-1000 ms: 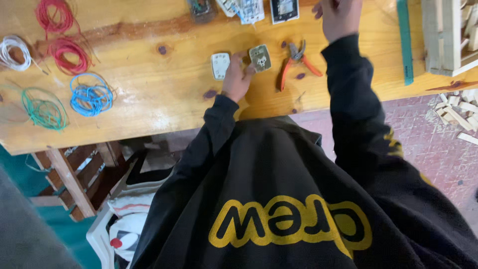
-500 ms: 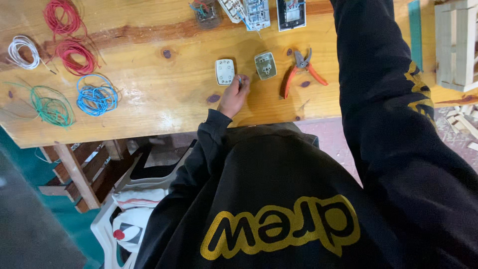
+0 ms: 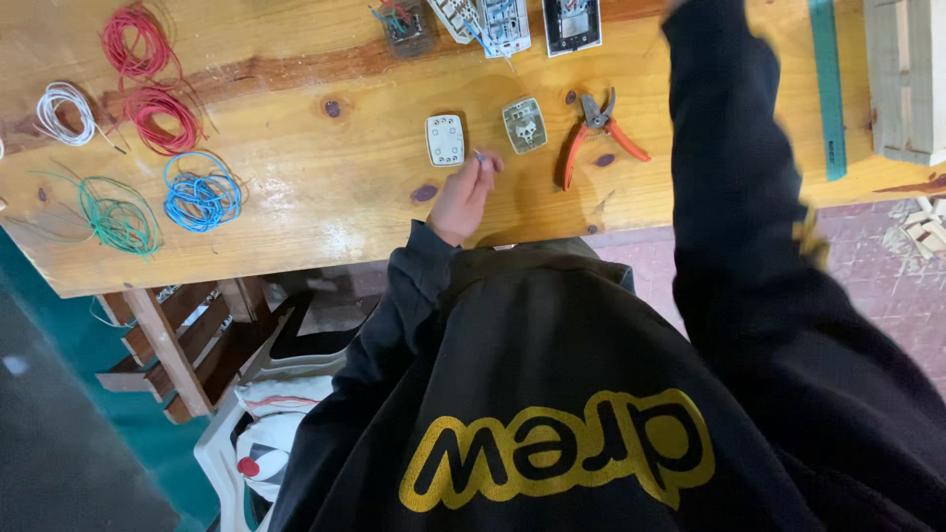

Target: The person wires an electrical socket by inserting a blue wire into a terminal and tightening the connection with a screwdriver.

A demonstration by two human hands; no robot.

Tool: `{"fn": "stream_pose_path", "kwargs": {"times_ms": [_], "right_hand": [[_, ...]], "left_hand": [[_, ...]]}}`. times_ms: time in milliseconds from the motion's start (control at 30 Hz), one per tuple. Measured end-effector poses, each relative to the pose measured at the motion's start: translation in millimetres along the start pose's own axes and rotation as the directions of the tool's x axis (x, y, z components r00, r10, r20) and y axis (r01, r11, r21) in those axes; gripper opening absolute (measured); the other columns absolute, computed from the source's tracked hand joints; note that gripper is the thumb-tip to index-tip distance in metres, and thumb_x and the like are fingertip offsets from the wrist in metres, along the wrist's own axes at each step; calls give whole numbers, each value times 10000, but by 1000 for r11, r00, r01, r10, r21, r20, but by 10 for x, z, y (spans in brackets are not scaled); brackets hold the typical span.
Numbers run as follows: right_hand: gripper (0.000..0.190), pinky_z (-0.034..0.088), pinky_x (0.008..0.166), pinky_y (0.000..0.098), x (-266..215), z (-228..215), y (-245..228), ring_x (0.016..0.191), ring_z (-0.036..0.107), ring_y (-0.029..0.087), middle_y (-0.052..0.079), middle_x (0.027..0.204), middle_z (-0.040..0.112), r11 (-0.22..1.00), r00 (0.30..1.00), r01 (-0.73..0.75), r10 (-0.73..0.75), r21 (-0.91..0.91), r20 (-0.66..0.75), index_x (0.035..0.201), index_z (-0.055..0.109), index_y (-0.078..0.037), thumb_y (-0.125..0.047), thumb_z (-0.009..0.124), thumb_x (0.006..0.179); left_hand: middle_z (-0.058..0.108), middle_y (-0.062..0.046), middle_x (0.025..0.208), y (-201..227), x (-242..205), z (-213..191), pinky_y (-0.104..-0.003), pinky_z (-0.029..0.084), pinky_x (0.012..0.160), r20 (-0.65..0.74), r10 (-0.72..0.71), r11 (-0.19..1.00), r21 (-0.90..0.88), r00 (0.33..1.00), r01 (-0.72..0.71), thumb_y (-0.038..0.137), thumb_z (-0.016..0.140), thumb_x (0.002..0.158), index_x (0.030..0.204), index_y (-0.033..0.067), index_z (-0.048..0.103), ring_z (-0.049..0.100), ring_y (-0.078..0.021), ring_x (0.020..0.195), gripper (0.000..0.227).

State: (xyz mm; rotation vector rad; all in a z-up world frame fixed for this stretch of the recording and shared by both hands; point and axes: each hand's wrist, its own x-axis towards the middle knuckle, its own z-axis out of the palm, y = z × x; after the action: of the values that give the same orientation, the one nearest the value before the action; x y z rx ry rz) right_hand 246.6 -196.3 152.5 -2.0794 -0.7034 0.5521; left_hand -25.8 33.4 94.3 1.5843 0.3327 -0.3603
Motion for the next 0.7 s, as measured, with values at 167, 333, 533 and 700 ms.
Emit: {"fn": "stream_pose_path", "kwargs": {"times_ms": [167, 333, 533, 700], "right_hand": [[172, 561, 827, 339, -792, 376, -1103, 915, 695, 195, 88, 1069, 752, 999, 997, 44, -46, 22, 55, 1184, 748, -52, -189, 677, 1108], [166, 572, 809, 444, -1513, 745, -1598, 896, 727, 307, 144, 938, 715, 885, 982, -4, -84, 466, 168, 1083, 742, -25, -43, 771, 920], [57, 559, 803, 386, -1779, 665, -1810, 831, 704, 226, 67, 868, 710, 860, 969, 40, -159, 508, 192, 974, 741, -48, -48, 766, 922], [43, 552, 794, 386, -1861, 531, -2067, 828, 696, 230, 69, 868, 712, 870, 966, 88, -193, 484, 171, 948, 733, -54, -33, 758, 920]], "left_hand": [[597, -53, 1020, 539, -409, 36, -443, 482, 780, 219, -21, 925, 375, 976, -65, 355, 298, 1111, 1129, 158, 406, 691, -328, 798, 226], [678, -376, 883, 1045, -916, 98, -601, 584, 715, 352, 22, 910, 380, 936, -165, 251, 412, 1119, 1173, -35, 495, 654, -591, 833, 303], [699, -210, 725, 1596, -1219, 15, -475, 562, 529, 531, 81, 911, 305, 843, -279, 247, 355, 1118, 942, 63, 533, 698, -473, 737, 311], [654, -195, 627, 1766, -1327, 25, -445, 510, 475, 543, 107, 893, 315, 833, -320, 257, 362, 1127, 861, 76, 488, 664, -444, 627, 345]]}}
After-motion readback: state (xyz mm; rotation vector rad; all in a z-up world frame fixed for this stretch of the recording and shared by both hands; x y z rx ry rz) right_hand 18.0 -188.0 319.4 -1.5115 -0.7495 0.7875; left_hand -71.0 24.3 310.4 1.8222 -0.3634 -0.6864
